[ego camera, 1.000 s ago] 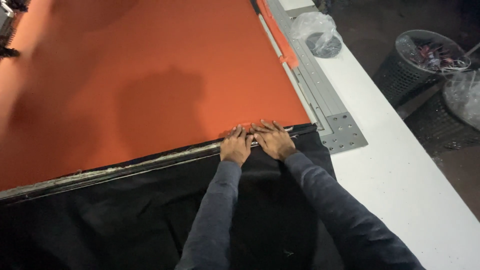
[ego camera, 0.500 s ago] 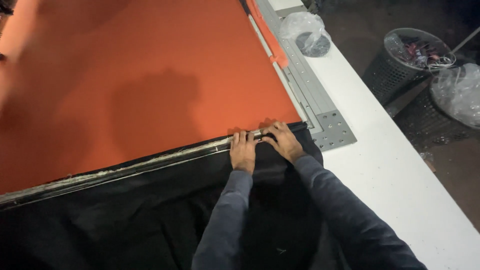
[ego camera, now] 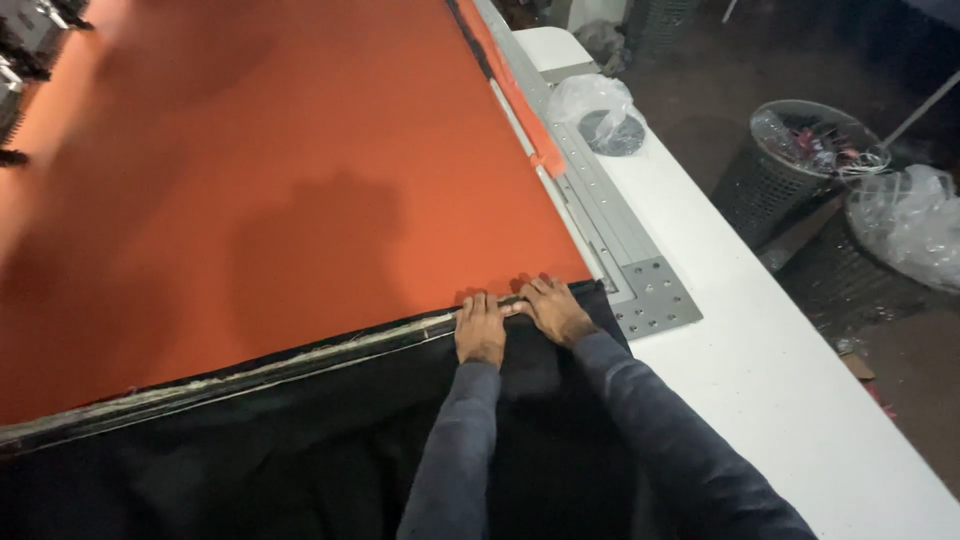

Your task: The person smooths a black fabric on a large orange surface, then picks up a white cloth to wipe the edge of the fabric. They continue to smooth and press the fabric along the edge of the surface.

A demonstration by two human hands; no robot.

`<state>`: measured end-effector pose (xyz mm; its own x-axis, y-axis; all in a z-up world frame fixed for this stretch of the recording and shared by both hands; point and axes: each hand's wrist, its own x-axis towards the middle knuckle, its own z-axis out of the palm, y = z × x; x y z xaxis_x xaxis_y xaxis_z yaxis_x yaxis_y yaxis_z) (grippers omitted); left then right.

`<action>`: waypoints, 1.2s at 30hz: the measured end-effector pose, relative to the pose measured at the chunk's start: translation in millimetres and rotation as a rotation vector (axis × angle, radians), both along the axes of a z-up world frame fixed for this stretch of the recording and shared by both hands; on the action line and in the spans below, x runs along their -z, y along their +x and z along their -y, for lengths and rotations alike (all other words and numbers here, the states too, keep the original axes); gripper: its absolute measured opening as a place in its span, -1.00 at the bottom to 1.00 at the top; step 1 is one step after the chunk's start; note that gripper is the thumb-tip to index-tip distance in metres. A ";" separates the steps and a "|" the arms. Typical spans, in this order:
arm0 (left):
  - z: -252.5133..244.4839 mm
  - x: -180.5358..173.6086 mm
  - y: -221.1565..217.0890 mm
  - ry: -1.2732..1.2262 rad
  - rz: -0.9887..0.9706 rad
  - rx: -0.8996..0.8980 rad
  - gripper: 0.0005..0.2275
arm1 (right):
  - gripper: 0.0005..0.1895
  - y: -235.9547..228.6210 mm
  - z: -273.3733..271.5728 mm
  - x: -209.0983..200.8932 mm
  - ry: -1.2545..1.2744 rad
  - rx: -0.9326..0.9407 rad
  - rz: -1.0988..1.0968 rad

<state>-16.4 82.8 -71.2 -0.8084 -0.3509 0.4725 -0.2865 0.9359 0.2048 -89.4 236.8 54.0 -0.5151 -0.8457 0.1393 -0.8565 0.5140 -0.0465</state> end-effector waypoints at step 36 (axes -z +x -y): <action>-26.9 -76.5 109.8 -0.016 -0.286 0.258 -0.83 | -0.68 9.1 -17.2 -6.3 -0.334 -0.112 0.144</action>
<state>93.3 109.7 5.3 -0.7041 -0.1442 0.6953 0.0249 0.9735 0.2272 -80.4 254.0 60.3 -0.4559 -0.8182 0.3502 -0.8793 0.3533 -0.3194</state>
